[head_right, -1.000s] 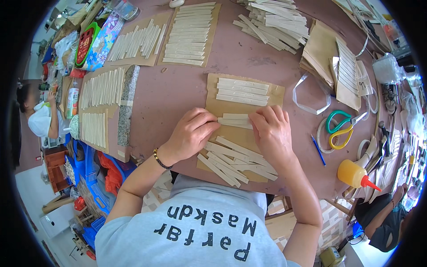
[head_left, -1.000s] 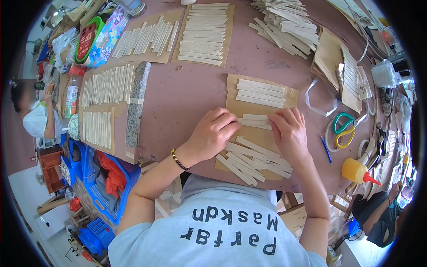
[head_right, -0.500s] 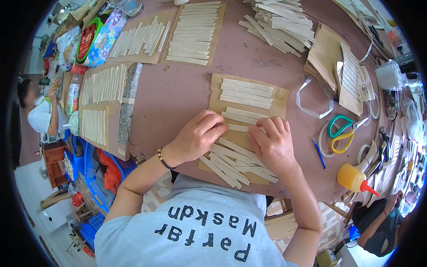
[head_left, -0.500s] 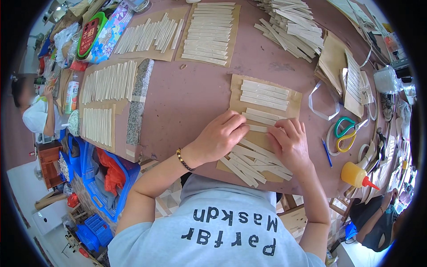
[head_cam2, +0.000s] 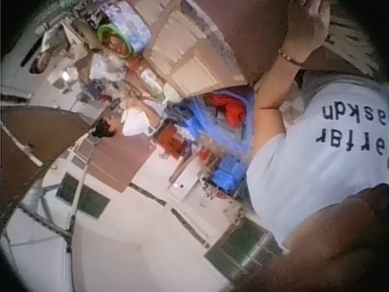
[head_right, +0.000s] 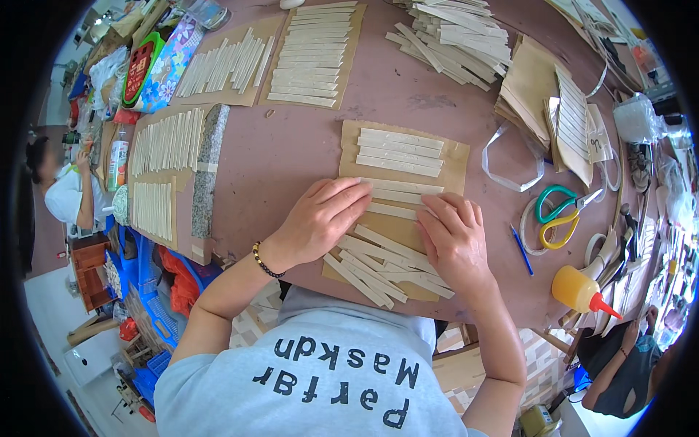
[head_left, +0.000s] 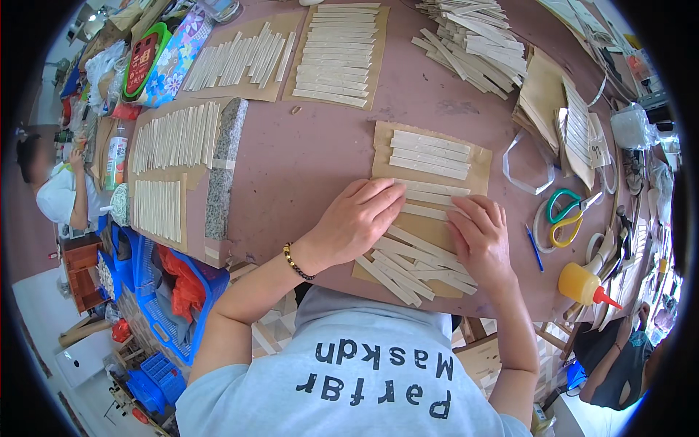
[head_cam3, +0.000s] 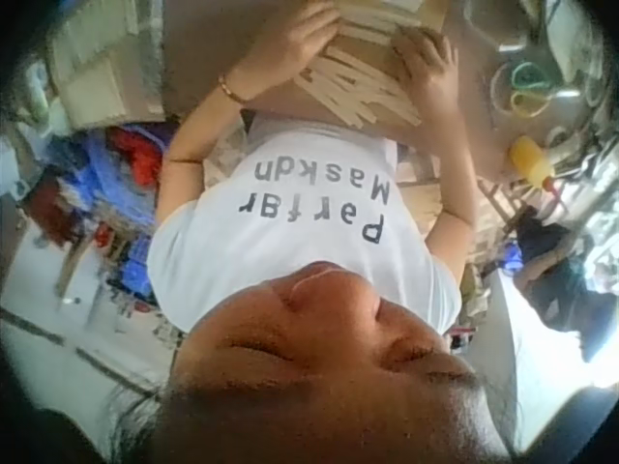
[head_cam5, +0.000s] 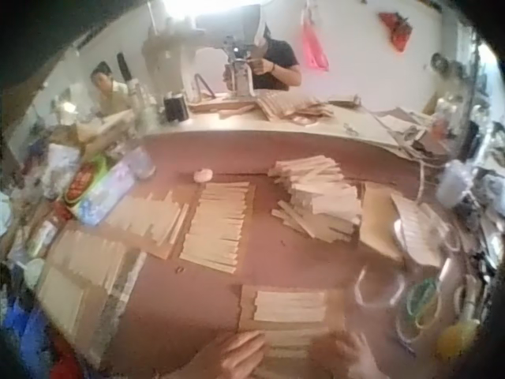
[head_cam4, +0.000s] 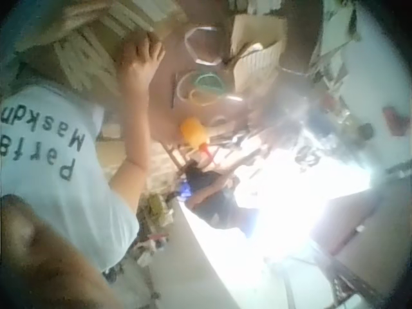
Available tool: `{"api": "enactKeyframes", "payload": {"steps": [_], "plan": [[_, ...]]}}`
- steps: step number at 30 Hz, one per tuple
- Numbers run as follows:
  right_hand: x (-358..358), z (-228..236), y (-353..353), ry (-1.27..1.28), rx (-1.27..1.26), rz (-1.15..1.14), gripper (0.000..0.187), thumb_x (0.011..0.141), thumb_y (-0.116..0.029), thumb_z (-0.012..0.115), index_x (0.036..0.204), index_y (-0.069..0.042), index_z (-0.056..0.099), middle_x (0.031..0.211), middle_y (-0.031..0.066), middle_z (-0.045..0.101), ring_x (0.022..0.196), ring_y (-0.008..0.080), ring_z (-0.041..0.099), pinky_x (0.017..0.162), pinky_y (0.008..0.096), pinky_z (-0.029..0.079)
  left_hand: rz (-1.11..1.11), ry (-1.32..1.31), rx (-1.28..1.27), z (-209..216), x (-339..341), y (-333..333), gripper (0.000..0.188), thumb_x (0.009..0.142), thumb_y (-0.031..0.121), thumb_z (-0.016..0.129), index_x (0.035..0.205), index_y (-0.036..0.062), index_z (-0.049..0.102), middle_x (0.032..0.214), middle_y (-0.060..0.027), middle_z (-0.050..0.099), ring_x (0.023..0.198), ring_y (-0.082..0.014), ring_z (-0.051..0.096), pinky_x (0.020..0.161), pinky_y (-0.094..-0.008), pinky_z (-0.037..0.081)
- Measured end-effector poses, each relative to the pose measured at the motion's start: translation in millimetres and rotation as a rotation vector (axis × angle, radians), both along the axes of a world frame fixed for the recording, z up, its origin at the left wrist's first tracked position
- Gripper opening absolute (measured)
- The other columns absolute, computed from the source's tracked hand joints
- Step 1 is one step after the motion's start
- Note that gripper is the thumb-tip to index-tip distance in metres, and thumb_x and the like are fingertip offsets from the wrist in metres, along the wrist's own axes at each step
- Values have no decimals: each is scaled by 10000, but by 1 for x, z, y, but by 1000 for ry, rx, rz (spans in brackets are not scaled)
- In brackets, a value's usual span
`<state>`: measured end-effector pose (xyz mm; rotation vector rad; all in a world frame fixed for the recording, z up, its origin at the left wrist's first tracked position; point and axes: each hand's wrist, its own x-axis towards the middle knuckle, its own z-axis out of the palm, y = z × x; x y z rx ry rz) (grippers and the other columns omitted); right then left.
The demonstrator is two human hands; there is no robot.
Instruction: The person arranges thin wooden strips in parallel rows on a flat cardboard base. They then use a squeeze bottle to apply glue along the edges of the aligned strips to secure them in place.
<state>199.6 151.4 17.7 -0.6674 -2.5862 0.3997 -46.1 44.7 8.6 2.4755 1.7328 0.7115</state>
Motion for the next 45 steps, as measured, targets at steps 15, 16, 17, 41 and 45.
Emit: {"api": "enactKeyframes", "payload": {"steps": [15, 16, 17, 41, 45], "plan": [[-1, -6, 14, -67, 119, 63, 384, 711, -60, 697, 1087, 17, 719, 1205, 83, 678, 1108, 268, 616, 933, 427, 492, 6, 50, 37, 1, -5, 11, 238, 848, 75, 683, 1051, -32, 742, 1215, -95, 685, 1179, -237, 601, 953, -381, 533], [-2, -6, 16, -68, 124, 66, 384, 713, -65, 694, 1087, 18, 718, 1204, 84, 678, 1109, 268, 617, 936, 428, 492, 8, 53, 37, 2, -5, 12, 239, 847, 75, 682, 1052, -33, 741, 1217, -96, 683, 1179, -238, 600, 954, -381, 534], [-2, -7, 17, -68, 129, 69, 383, 716, -70, 691, 1088, 19, 717, 1203, 84, 677, 1110, 268, 617, 940, 429, 492, 10, 54, 36, 2, -5, 12, 239, 848, 75, 681, 1053, -33, 741, 1216, -97, 682, 1181, -239, 600, 955, -382, 534], [-26, -31, -12, 868, -1039, -229, 571, 970, 90, 504, 1505, -71, 381, 1571, 92, 393, 1496, 218, 336, 1249, 391, 235, 191, -864, -215, -12, 17, -1, 663, 880, -169, 493, 1500, 42, 387, 1623, -176, 221, 1527, -334, 267, 1240, -449, 310], [-21, -24, -9, 818, -991, -298, 542, 980, 84, 508, 1490, -58, 392, 1566, 83, 386, 1489, 208, 338, 1251, 389, 226, 232, -756, -140, -4, 15, -2, 614, 876, -143, 542, 1454, 40, 443, 1567, -191, 329, 1480, -346, 347, 1195, -453, 368]]}}
